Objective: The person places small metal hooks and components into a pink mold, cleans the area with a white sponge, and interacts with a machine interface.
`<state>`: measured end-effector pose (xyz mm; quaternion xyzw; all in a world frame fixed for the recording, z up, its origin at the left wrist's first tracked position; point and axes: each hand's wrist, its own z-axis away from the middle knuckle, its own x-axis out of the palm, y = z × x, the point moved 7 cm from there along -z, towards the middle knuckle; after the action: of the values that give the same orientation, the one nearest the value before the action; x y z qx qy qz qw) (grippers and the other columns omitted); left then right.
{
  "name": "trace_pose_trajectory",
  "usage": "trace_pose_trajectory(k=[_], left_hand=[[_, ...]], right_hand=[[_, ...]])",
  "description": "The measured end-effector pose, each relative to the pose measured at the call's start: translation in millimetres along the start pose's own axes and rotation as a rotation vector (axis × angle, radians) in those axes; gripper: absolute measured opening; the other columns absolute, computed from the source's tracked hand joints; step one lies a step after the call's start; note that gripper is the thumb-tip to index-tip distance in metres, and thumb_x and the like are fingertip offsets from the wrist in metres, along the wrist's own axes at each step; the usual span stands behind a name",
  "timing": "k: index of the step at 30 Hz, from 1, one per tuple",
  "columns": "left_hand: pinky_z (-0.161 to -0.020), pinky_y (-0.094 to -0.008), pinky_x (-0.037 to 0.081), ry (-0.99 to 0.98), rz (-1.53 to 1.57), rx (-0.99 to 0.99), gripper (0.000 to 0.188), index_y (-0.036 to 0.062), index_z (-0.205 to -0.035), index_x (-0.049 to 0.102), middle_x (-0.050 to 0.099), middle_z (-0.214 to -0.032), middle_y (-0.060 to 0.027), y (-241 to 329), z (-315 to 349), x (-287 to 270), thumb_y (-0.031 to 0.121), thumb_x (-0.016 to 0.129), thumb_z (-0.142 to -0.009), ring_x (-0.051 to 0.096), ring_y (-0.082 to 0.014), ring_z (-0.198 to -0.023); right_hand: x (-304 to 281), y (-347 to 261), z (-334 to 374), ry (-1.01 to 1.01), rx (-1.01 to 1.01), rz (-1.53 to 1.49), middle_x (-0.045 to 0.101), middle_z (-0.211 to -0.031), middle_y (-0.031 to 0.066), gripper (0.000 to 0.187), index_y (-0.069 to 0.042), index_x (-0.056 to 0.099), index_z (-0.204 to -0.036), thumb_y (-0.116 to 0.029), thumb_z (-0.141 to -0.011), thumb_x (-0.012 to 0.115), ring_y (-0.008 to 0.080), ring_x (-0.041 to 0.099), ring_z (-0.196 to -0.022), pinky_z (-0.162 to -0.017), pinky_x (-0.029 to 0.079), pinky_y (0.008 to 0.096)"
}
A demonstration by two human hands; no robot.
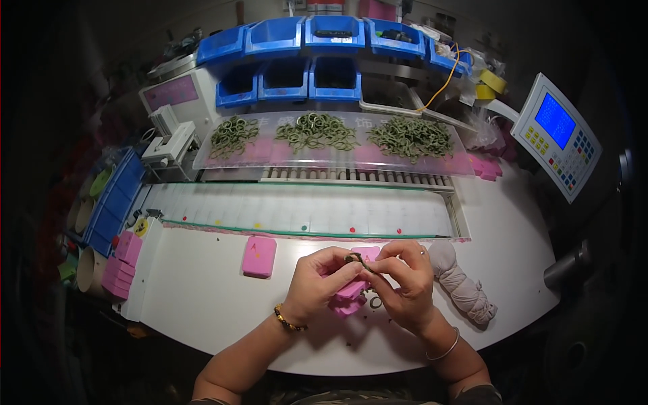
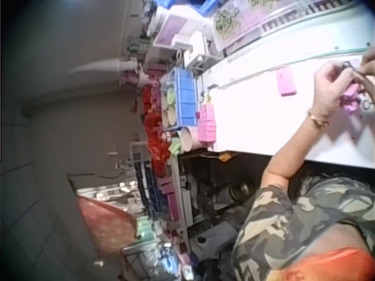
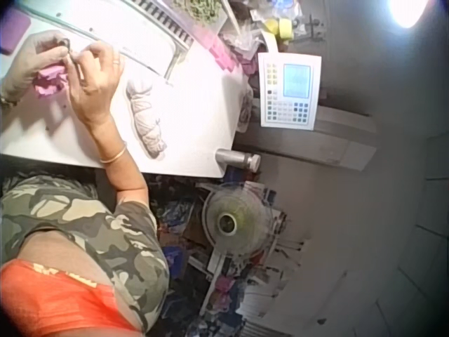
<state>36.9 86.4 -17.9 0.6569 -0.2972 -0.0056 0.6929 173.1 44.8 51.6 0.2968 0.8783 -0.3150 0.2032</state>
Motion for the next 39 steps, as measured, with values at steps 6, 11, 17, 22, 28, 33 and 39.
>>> trace_pose_trajectory(k=[6,11,17,22,28,33,39], left_hand=[[-0.076,-0.0246,0.052,-0.046,-0.146,-0.113,0.009,-0.0009,-0.095,0.062,0.066,-0.092,-0.0049,-2.8,-2.3,-7.3,0.008,0.063,-0.093,0.063,-0.0098,-0.084],[-0.072,-0.0234,0.052,-0.076,-0.081,-0.181,0.008,-0.0003,-0.093,0.061,0.066,-0.089,-0.004,-4.7,-2.1,-4.6,0.008,0.062,-0.093,0.063,-0.0085,-0.08],[-0.07,-0.0229,0.052,-0.067,-0.169,-0.21,0.007,-0.0007,-0.093,0.062,0.066,-0.085,-0.0028,-1.9,0.4,-5.6,0.006,0.063,-0.09,0.063,-0.0077,-0.074],[-0.069,-0.0212,0.051,-0.021,-0.42,0.001,0.008,-0.0013,-0.091,0.063,0.064,-0.085,-0.0019,18.4,3.6,1.2,0.003,0.067,-0.086,0.062,-0.0066,-0.074],[-0.068,-0.0209,0.049,0.053,-0.486,0.23,0.008,-0.0013,-0.09,0.064,0.061,-0.085,-0.0027,32.0,2.8,-3.8,0.001,0.069,-0.083,0.061,-0.0065,-0.078],[-0.069,-0.0229,0.049,0.03,-0.5,0.255,0.009,0.0008,-0.092,0.069,0.063,-0.085,-0.0031,27.3,1.0,-5.1,0.0,0.07,-0.083,0.059,-0.0081,-0.076],[-0.063,-0.0228,0.048,0.03,-0.705,0.506,0.02,0.0048,-0.098,0.074,0.062,-0.084,-0.0036,40.5,6.6,3.5,-0.001,0.074,-0.079,0.06,-0.0095,-0.074]], right_hand=[[2.0,-5.3,-2.0,-0.085,-0.091,0.094,0.059,-0.085,0.0004,0.015,-0.011,0.066,-0.079,-0.017,-0.074,0.078,0.0195,0.056,-0.077,-0.073,0.039,0.0353],[-3.2,-13.3,-3.6,-0.037,-0.184,0.223,0.06,-0.085,-0.0004,0.016,-0.013,0.065,-0.083,-0.021,-0.075,0.077,0.0179,0.057,-0.077,-0.073,0.04,0.0346],[4.5,-9.2,-2.5,-0.183,-0.182,0.096,0.061,-0.083,-0.0004,0.015,-0.012,0.065,-0.084,-0.017,-0.075,0.076,0.0189,0.059,-0.075,-0.072,0.042,0.0335],[15.5,26.3,5.6,-0.289,0.25,-0.416,0.063,-0.079,0.0013,0.011,-0.006,0.064,-0.084,-0.011,-0.082,0.074,0.0122,0.058,-0.068,-0.065,0.043,0.0278],[35.2,47.9,33.3,-0.588,0.828,-0.943,0.063,-0.079,0.0,0.013,-0.001,0.061,-0.09,-0.009,-0.087,0.071,0.0077,0.058,-0.071,-0.063,0.046,0.0225],[25.3,37.6,16.6,-0.522,0.573,-0.706,0.065,-0.091,0.0028,0.021,-0.002,0.062,-0.103,-0.011,-0.087,0.072,0.0108,0.062,-0.075,-0.067,0.049,0.0244],[32.2,45.8,26.0,-0.365,0.81,-1.066,0.066,-0.098,0.0065,0.018,0.002,0.061,-0.108,-0.008,-0.093,0.063,0.0118,0.064,-0.091,-0.079,0.055,0.0269]])
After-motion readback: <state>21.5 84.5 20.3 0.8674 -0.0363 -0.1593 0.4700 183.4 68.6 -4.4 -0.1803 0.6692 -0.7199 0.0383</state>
